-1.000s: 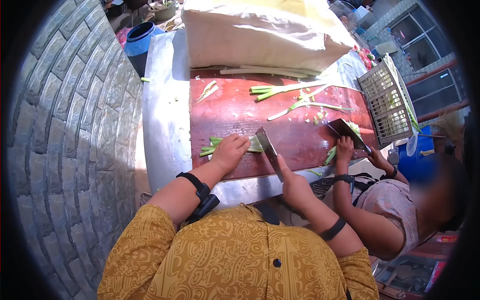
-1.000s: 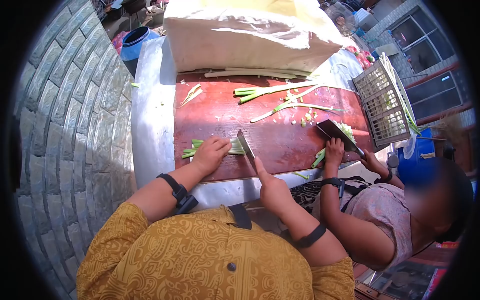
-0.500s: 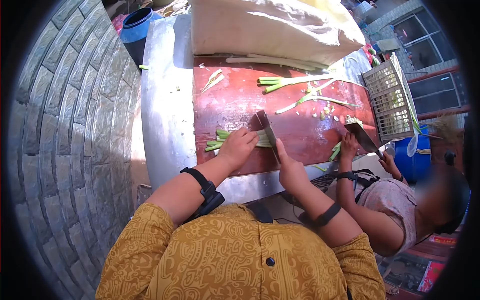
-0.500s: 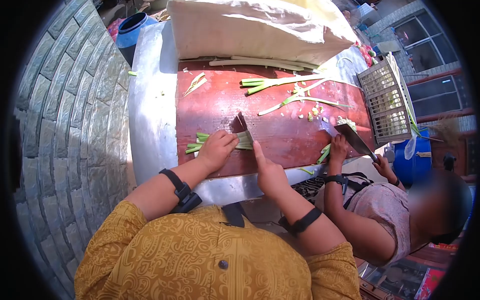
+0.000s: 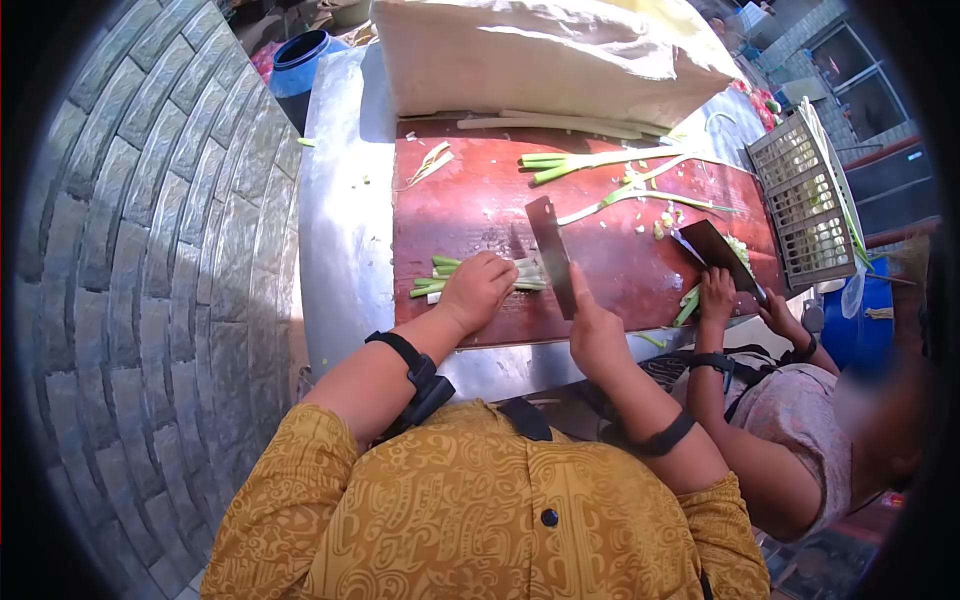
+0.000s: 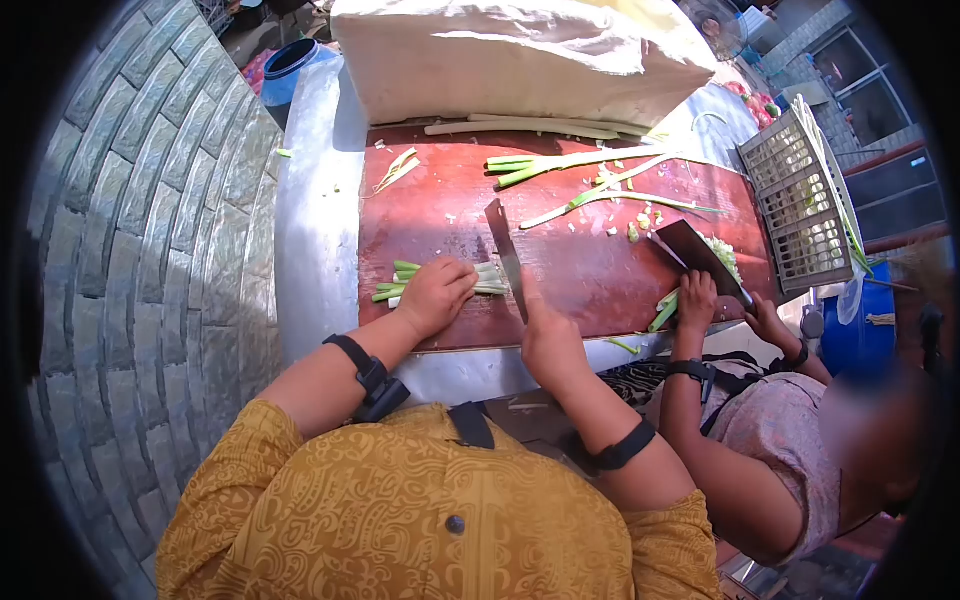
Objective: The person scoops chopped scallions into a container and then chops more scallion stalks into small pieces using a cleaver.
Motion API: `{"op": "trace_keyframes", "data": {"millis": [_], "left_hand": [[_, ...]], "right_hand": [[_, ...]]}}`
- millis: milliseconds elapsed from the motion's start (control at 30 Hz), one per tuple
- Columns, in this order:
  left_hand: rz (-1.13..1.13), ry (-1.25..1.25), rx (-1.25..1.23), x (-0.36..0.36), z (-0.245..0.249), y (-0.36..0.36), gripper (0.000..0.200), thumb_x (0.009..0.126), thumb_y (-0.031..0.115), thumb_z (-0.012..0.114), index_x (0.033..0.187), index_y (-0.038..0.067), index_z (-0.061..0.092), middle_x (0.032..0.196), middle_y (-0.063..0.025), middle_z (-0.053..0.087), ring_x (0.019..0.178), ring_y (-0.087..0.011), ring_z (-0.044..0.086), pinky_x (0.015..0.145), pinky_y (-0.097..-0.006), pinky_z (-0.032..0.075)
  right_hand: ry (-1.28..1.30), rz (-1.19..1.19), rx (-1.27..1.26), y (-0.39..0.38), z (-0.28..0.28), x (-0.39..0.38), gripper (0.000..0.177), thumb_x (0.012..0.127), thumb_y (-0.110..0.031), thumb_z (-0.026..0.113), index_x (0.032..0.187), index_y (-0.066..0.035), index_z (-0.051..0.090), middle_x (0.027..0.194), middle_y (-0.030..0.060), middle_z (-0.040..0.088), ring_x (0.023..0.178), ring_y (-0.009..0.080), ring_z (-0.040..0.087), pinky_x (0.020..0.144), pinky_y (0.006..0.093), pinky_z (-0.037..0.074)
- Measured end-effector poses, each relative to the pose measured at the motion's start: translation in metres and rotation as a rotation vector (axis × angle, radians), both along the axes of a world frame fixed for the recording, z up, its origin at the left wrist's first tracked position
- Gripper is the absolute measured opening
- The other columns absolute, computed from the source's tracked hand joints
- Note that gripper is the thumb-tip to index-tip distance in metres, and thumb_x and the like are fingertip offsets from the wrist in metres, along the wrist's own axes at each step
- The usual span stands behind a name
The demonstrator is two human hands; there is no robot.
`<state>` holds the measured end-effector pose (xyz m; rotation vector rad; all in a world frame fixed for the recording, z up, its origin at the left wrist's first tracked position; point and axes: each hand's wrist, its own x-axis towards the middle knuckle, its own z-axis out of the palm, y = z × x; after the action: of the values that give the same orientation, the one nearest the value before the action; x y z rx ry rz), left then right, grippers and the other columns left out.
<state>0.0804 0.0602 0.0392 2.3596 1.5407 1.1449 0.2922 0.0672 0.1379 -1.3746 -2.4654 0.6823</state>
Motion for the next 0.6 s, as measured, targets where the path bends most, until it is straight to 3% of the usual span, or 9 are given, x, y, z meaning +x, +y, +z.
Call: {"op": "trace_keyframes", "data": {"millis": [200,600], "left_hand": [[0.008,-0.038,0.008,0.001,0.001,0.003,0.016,0.072,0.009,0.066,0.088,0.006,0.066,0.091,-0.0043,0.061,0.085,-0.0239,0.056,0.074,-0.0351,0.049],[0.029,-0.053,-0.007,-0.003,0.001,0.002,0.016,0.071,0.008,0.065,0.087,0.005,0.066,0.089,-0.0044,0.060,0.081,-0.0230,0.056,0.071,-0.0342,0.049]], "right_hand": [[-0.174,0.040,-0.168,-0.022,0.023,0.003,0.072,0.077,0.003,0.044,0.145,-0.010,0.023,0.088,0.0253,0.062,0.073,0.0429,0.060,0.065,0.0505,0.046],[-0.371,0.066,-0.211,-0.022,0.026,-0.012,0.079,0.074,0.004,0.045,0.146,-0.009,0.017,0.099,0.0231,0.062,0.074,0.0410,0.061,0.065,0.0485,0.049]]}}
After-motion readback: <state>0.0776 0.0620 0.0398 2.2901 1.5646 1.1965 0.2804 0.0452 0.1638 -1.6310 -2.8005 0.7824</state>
